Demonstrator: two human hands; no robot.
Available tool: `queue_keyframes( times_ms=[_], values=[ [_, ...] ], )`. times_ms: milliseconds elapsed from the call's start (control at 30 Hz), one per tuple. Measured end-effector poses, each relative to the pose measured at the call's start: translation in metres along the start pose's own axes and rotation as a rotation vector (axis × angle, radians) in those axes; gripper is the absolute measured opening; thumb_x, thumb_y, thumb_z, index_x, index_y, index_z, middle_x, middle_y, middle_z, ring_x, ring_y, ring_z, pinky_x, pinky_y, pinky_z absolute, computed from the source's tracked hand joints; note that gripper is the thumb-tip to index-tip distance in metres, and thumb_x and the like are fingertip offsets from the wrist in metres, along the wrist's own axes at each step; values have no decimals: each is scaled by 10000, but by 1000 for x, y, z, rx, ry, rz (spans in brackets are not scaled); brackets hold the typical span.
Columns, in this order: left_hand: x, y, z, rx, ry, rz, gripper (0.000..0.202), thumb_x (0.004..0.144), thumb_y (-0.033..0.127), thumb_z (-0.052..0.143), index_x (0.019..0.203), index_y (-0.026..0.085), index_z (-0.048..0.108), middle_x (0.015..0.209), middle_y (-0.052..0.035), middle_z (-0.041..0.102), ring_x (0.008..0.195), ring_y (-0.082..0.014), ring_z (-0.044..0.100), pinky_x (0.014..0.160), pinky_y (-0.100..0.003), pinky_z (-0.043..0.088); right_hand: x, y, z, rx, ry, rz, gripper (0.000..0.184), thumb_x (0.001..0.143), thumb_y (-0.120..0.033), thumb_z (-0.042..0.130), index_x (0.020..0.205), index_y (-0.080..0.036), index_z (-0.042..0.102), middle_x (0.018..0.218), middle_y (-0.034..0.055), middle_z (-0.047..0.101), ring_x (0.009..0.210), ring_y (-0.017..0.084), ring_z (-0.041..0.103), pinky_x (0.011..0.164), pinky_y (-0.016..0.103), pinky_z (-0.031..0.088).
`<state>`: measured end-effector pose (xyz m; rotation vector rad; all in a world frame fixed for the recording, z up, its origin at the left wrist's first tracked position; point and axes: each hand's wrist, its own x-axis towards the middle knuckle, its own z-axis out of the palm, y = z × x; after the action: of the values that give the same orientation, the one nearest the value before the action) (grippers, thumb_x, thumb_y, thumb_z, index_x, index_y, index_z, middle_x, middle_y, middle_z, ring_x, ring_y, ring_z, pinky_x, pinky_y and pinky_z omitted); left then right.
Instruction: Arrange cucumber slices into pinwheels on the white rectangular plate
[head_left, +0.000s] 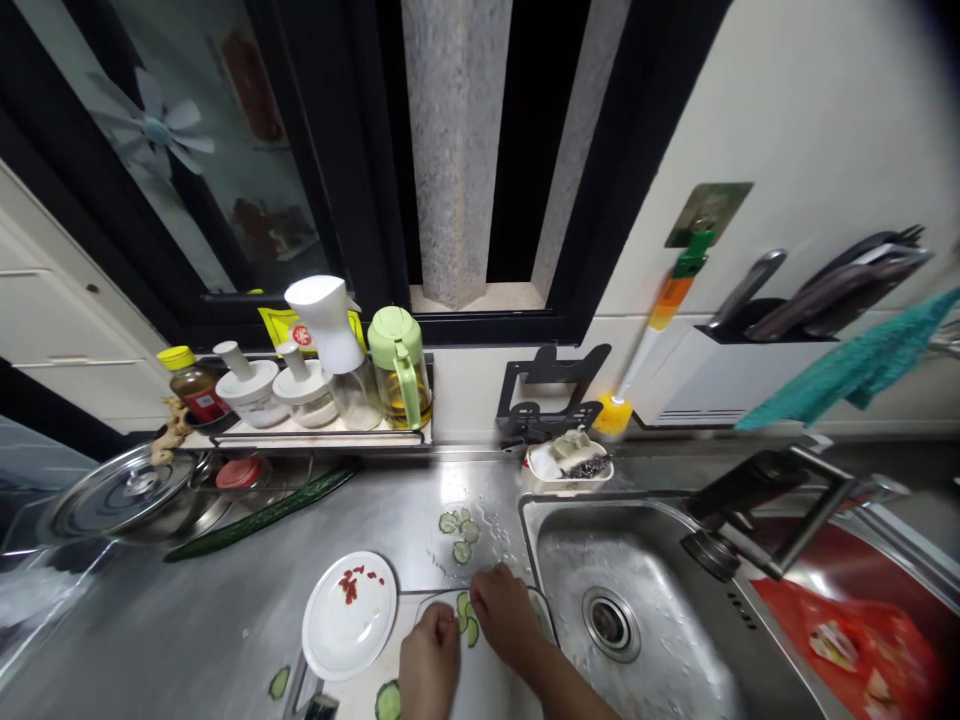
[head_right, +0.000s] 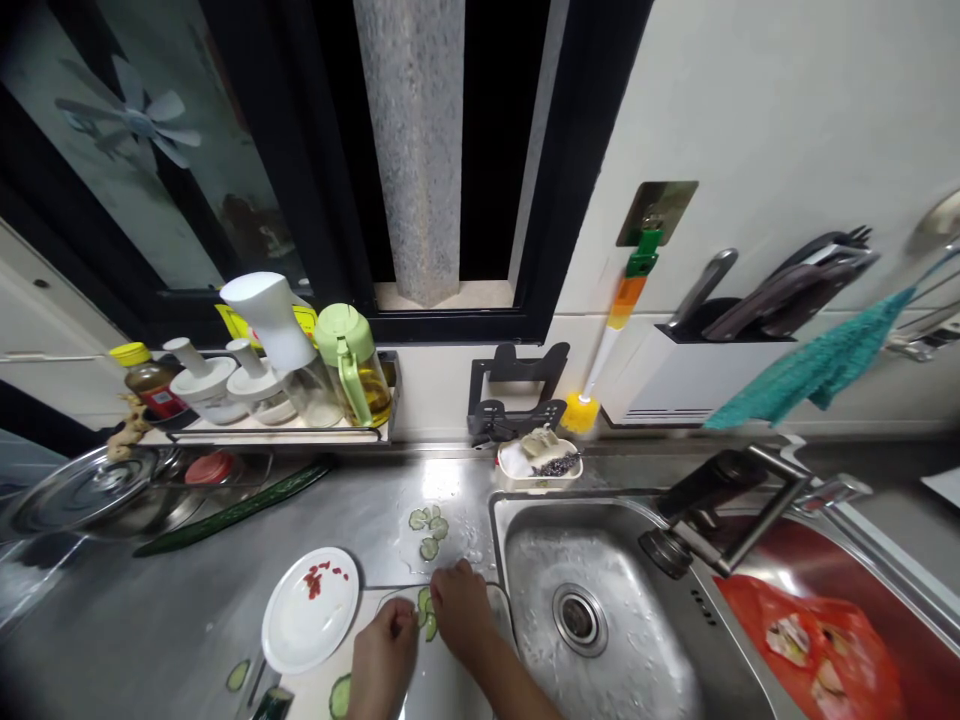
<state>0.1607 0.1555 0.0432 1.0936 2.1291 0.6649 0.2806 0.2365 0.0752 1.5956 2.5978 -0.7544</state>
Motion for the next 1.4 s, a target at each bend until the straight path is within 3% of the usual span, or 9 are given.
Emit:
queue_keyframes(
  times_ms=[667,933,1133,1267,1400],
  values=[
    [-2,2,4,59,-51,56,253,894,246,352,877,233,604,830,-41,716,768,-169,650,706,-247,393,-3,-1,14,-126,24,-24,208,898,-130,450,893,-170,654,982,73,707,1061,290,573,829,428,408],
    [0,-10,10,54,-15,99,309,874,251,391,1081,176,607,1055,-105,688,950,-205,650,826,-294,436,-8,-2,15,-138,69,-9,180,909,-174,482,905,-188,662,1055,67,686,1091,283,558,834,408,414],
    [1,-14,11,152,5,207,309,910,235,352,860,215,656,913,-66,666,835,-159,649,770,-253,435,-8,-1,21,-143,71,0,185,906,-164,483,893,-179,668,1020,76,696,1084,280,560,833,410,411],
    [0,-9,12,184,27,203,296,907,209,374,842,215,663,892,-57,663,805,-144,644,733,-232,432,-8,-3,19,-142,79,-19,204,915,-169,466,878,-172,667,1010,77,699,1065,280,566,818,411,406],
    [0,-10,8,137,17,223,311,888,191,371,833,209,677,881,-69,672,823,-154,652,785,-252,453,-11,-3,14,-129,82,-19,194,897,-151,481,879,-179,672,985,63,700,1056,276,566,811,407,401]
  ],
)
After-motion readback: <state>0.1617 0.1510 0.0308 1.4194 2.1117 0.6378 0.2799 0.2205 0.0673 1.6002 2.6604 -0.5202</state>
